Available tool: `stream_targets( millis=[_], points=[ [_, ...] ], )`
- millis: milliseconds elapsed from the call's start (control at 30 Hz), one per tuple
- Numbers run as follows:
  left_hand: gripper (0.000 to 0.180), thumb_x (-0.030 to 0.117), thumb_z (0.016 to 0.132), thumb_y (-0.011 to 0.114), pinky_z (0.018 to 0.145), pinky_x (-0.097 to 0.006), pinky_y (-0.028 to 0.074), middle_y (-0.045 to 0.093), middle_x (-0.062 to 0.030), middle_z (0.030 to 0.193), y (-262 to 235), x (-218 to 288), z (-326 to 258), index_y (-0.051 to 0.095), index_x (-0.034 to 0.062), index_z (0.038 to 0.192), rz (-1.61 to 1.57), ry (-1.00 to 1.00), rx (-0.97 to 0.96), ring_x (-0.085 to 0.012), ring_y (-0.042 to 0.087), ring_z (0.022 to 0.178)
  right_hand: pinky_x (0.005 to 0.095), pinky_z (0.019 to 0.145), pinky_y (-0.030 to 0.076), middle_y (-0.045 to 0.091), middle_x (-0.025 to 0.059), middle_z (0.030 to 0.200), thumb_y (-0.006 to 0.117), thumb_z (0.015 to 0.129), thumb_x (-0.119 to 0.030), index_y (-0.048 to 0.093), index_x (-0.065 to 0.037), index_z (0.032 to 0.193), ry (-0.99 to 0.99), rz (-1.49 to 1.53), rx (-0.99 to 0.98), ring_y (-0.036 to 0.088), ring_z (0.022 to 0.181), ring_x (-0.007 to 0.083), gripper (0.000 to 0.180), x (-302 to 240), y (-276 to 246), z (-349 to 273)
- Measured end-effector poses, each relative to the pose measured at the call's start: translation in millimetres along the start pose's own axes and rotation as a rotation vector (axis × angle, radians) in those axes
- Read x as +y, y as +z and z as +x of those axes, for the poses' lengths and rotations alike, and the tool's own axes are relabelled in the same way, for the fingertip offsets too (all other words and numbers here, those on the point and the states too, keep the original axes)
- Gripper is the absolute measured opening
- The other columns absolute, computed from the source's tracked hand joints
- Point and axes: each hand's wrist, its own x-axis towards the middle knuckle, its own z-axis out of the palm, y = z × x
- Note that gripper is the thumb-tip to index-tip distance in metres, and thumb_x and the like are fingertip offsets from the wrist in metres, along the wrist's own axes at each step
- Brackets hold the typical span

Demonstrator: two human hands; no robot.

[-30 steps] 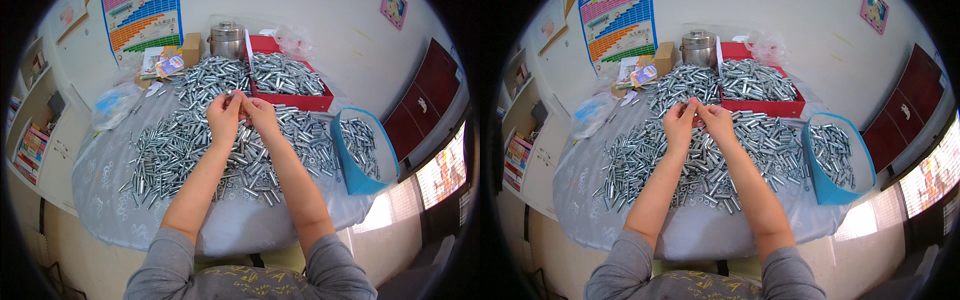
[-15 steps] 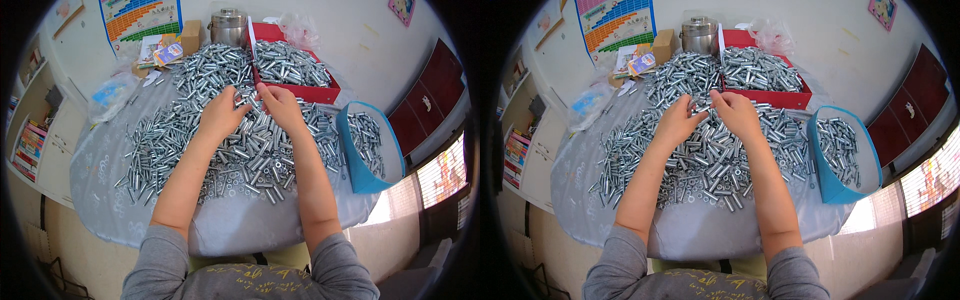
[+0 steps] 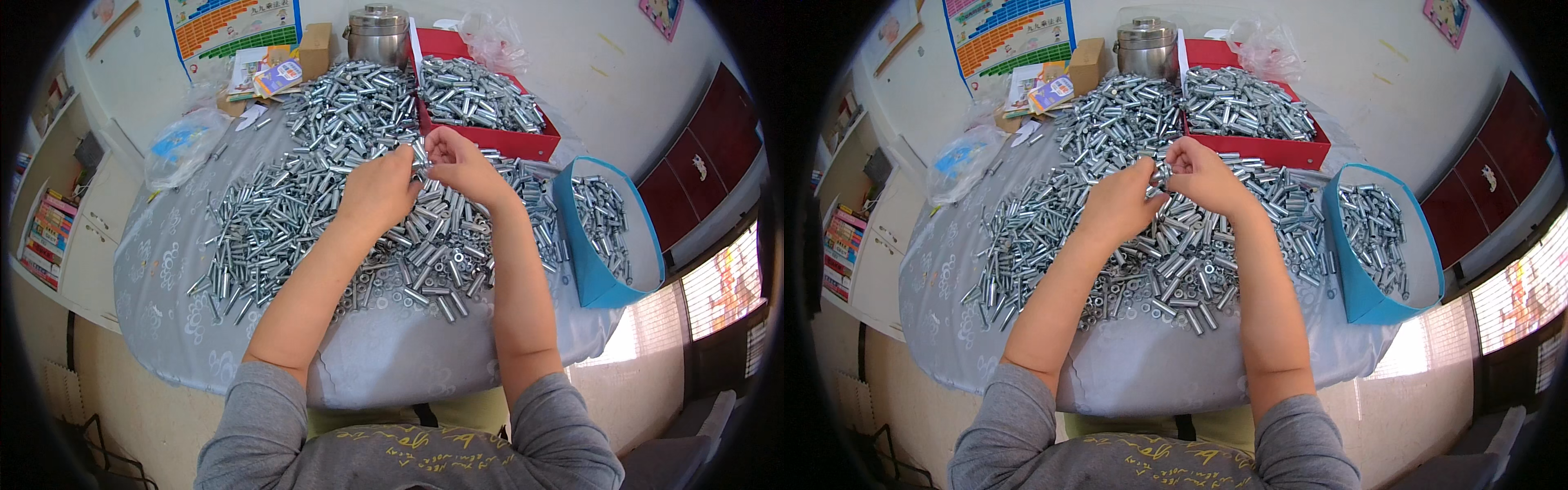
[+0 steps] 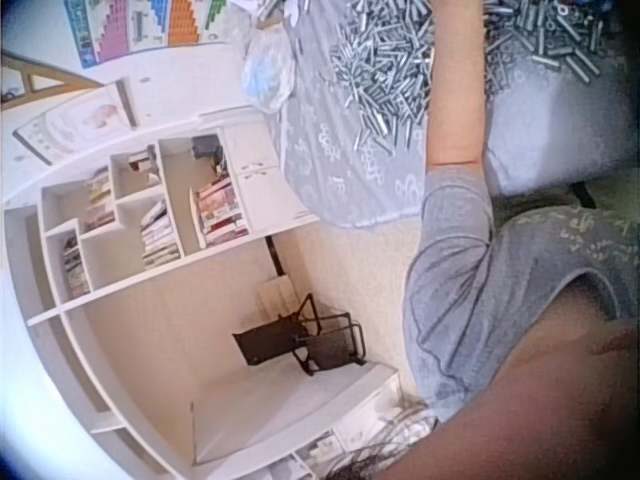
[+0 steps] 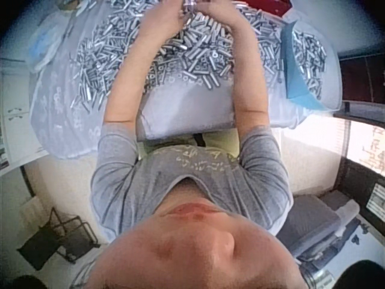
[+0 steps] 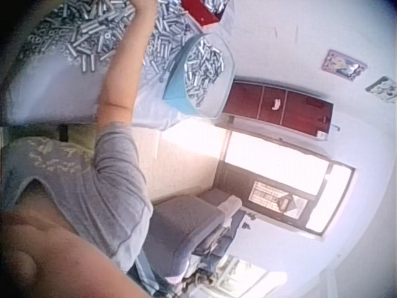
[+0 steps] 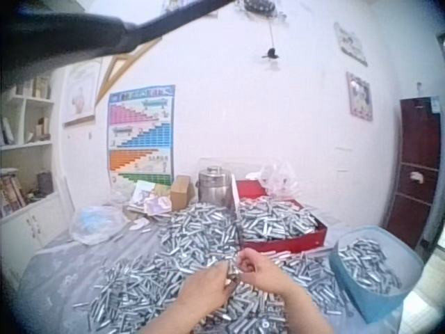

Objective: The person sits at a table covered with a large pile of metal bolts and washers. They repeatedly pick up a bolt and a washer, thread the washer onto the bolt, and place the assembled unit into a blue container. The process is continuous and repetitive throughout the clip.

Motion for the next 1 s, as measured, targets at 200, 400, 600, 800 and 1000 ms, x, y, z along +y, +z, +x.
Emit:
stream_targets(
  millis=[200,400,600,800,1000],
  points=[
    [0.031,0.022,0.076,0.066,0.064,-0.043,0.047,0.063,-0.0124,0.082,6.2,-5.2,-0.6,0.047,0.0038,0.092,0.003,-0.006,0.056,-0.0319,0.062,0.077,0.0215,0.043,0.034,0.045,-0.0023,0.056,0.047,0.091,-0.029,0.053,-0.005,0.076,0.299,-0.159,-0.155,0.043,0.048,0.0064,0.029,-13.8,-0.7,-2.5],
    [0.03,0.02,0.075,0.066,0.064,-0.043,0.048,0.063,-0.0112,0.082,7.7,-5.6,-1.1,0.046,0.0044,0.092,0.01,0.006,0.04,-0.0311,0.062,0.078,0.0207,0.043,0.036,0.048,-0.0016,0.058,0.045,0.092,-0.032,0.054,-0.006,0.083,0.128,0.087,0.042,0.046,0.046,0.0075,0.029,-6.9,6.0,-1.9],
    [0.031,0.019,0.074,0.067,0.062,-0.041,0.048,0.062,-0.0093,0.081,12.5,-8.0,-0.3,0.046,0.0046,0.092,0.01,0.014,0.048,-0.0293,0.062,0.077,0.0213,0.04,0.037,0.053,0.001,0.067,0.048,0.088,-0.021,0.051,-0.006,0.092,0.228,0.147,-0.104,0.051,0.048,0.0084,0.016,-6.0,1.6,0.2],
    [0.031,0.02,0.074,0.067,0.062,-0.041,0.049,0.062,-0.0099,0.08,17.0,-12.7,0.7,0.046,0.0042,0.091,0.026,0.026,0.082,-0.0289,0.062,0.076,0.022,0.04,0.036,0.053,0.0015,0.068,0.047,0.084,-0.017,0.051,-0.006,0.092,0.228,0.128,-0.117,0.05,0.05,0.0084,0.015,-8.2,6.2,-0.4],
    [0.033,0.022,0.075,0.067,0.062,-0.041,0.049,0.062,-0.0118,0.08,17.4,-15.1,-0.2,0.046,0.0036,0.093,0.033,0.041,0.106,-0.0301,0.062,0.076,0.0235,0.046,0.039,0.052,0.0029,0.069,0.045,0.084,-0.016,0.053,-0.004,0.091,0.198,0.076,-0.063,0.049,0.056,0.0083,0.016,-5.1,19.6,0.7]
  ],
)
